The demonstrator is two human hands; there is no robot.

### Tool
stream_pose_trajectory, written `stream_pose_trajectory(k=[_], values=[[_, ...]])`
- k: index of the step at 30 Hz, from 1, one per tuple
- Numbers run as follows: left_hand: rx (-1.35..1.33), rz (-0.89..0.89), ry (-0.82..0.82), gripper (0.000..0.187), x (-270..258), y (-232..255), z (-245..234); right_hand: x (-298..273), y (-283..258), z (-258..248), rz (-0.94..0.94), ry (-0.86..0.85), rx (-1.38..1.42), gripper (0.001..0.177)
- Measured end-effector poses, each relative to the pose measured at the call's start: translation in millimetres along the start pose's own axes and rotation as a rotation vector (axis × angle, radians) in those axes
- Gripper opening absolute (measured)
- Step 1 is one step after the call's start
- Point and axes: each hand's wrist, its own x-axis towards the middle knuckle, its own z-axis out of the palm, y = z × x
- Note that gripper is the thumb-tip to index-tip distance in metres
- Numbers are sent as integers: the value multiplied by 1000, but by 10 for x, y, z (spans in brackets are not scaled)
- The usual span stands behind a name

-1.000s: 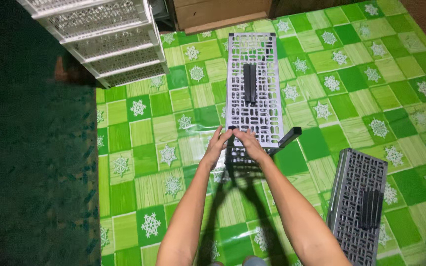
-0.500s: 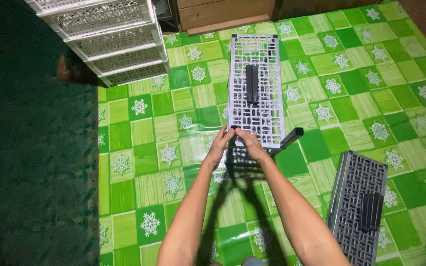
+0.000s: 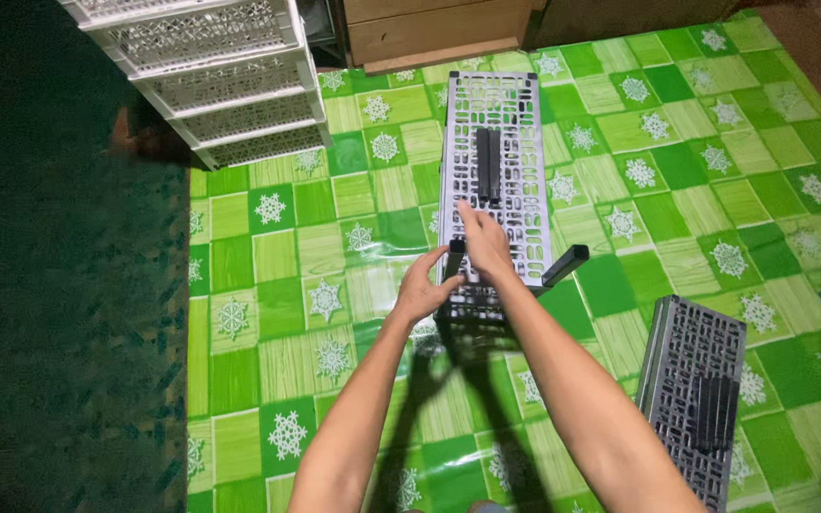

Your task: The person assembles a plastic storage rack by inserting black legs into the gray shelf units. They handle the shelf and legs, aligning and pushing them into place.

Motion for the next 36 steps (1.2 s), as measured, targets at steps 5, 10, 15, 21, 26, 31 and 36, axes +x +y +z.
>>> stream_pose_trajectory(k=[5,10,15,21,26,31,36], values=[[105,124,77,44,100,-81,49,-98,-607,-23,-89,89,-392,78],[157,168,46,31,107,-131,9,-107,-687,7,-74,67,-516,82],[143,238,54,28,86,-73,-10,-138,-668,-25,-7,15,-612,84],[113,200,-1,28,48,7,-68,-172,-710,-11,31,-14,-662,59],[125,171,8,18,89,65,-63,-133,-717,-58,36,-23,-611,57],[94,192,10,23,46,71,-67,-136,-660,-50,20,-15,-598,56],[50,168,17,35,-3,6,-10,-136,-470,-6,-109,53,-377,50]])
